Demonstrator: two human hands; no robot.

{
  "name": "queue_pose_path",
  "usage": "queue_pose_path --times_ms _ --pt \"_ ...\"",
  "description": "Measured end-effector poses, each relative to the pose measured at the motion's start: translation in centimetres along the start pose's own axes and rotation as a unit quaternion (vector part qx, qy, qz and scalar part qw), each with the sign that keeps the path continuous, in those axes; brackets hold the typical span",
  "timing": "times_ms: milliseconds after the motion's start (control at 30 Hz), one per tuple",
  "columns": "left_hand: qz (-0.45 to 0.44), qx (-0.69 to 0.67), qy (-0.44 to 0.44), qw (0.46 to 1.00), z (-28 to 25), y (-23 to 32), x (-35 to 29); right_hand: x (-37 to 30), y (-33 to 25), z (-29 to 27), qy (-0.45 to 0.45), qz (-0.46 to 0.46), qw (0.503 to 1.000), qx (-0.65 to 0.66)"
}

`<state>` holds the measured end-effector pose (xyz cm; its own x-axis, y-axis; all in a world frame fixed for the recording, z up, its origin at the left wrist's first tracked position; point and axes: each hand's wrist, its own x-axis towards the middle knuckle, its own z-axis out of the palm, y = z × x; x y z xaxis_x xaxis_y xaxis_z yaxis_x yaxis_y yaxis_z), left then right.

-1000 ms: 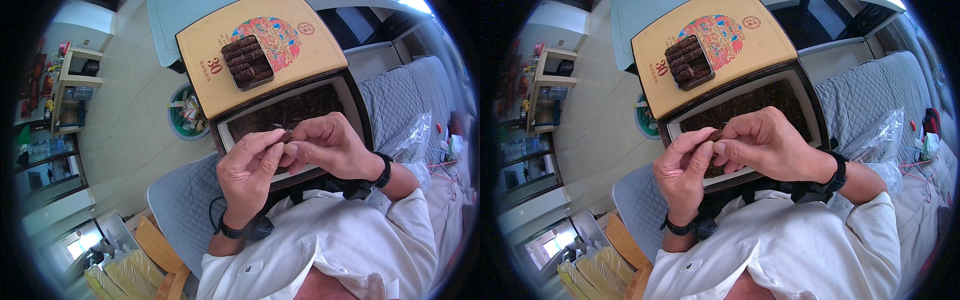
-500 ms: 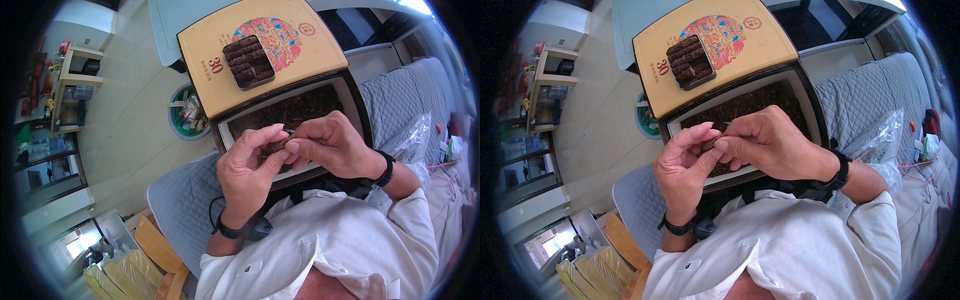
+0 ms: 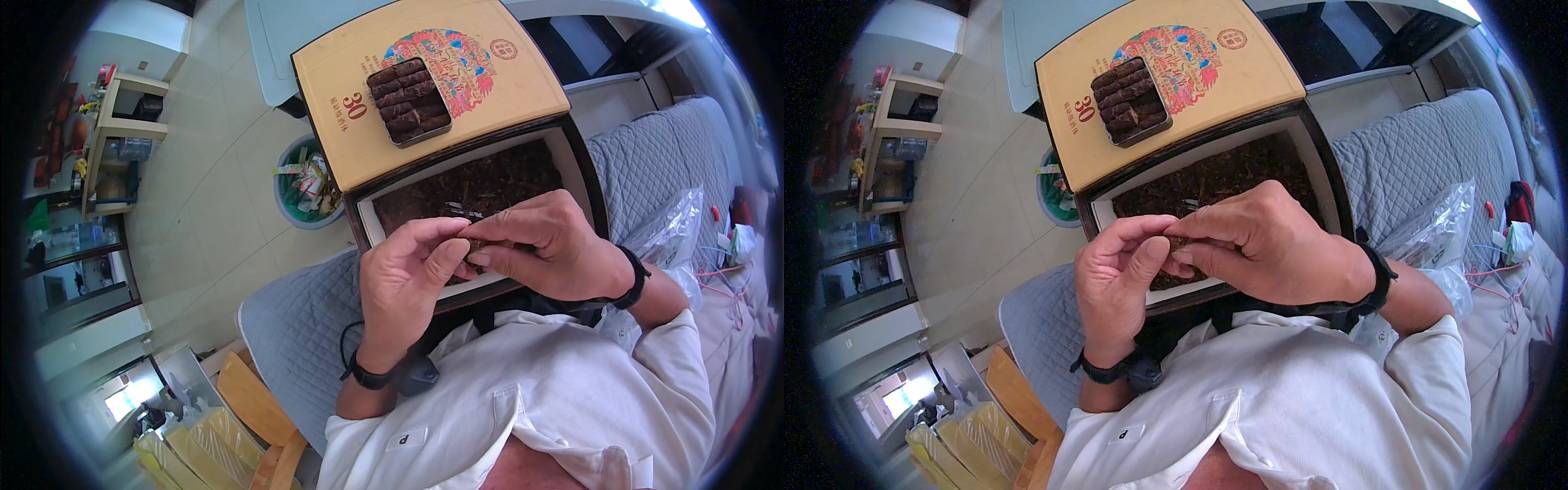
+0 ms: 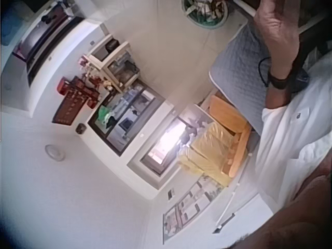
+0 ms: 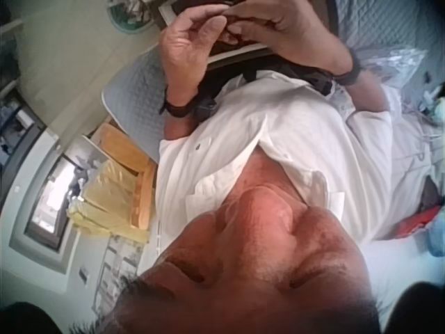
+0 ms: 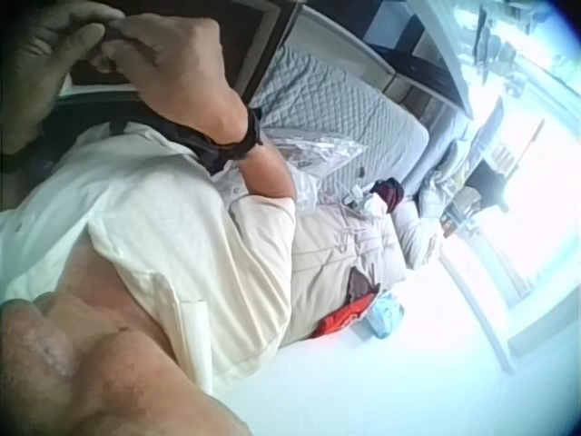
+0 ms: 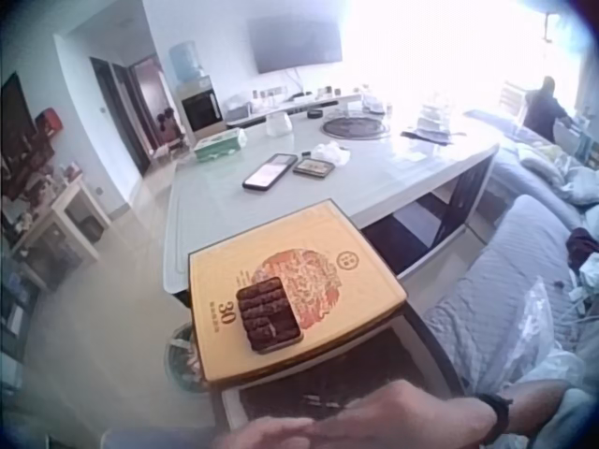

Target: The person trims the ends of small cigar-like rods using scissors and places them into a compartmented tray. They repeatedly pick up rods, cut the ends, and arrange the trimmed pieces in the tray.

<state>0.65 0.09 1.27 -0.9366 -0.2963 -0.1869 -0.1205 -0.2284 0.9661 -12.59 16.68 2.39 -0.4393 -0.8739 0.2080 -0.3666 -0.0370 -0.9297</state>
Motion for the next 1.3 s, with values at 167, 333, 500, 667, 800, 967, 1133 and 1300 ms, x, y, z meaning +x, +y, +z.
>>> queue_pose_path --times_ms 167,333,500,667,800,967,1133,1300 --pt "0.026 -0.019 0.03 0.999 0.3 -0.2 -0.3 -0.2 0.9 0.8 0.045 -0.113 0.986 -0.114" --pt "0.063 -0.01 -0.007 0.998 -0.8 -0.4 -1.0 -0.6 1.0 0.9 0.025 -0.177 0.972 -0.152" --pt "0.096 0.027 -0.089 0.991 -1.9 -1.1 -1.2 -1.7 1.3 1.1 -0.04 -0.177 0.981 -0.072" --pt "0.088 0.017 -0.138 0.986 -2.0 -1.7 -1.6 -2.6 1.6 1.2 -0.079 -0.144 0.986 0.026" --pt "0.113 0.029 -0.163 0.98 -2.1 -1.8 -1.5 -2.8 1.4 1.1 -0.118 -0.07 0.987 0.089" --pt "0.143 0.077 -0.18 0.97 -2.1 -1.7 -1.3 -2.9 1.0 0.6 -0.158 0.099 0.962 0.201" --pt "0.144 0.154 -0.167 0.963 -2.2 -1.4 -1.3 -2.6 0.8 0.6 -0.159 0.155 0.956 0.19" --pt "0.055 0.088 -0.139 0.985 -1.8 -0.9 -2.0 -1.7 0.5 0.2 -0.167 0.122 0.969 0.134"
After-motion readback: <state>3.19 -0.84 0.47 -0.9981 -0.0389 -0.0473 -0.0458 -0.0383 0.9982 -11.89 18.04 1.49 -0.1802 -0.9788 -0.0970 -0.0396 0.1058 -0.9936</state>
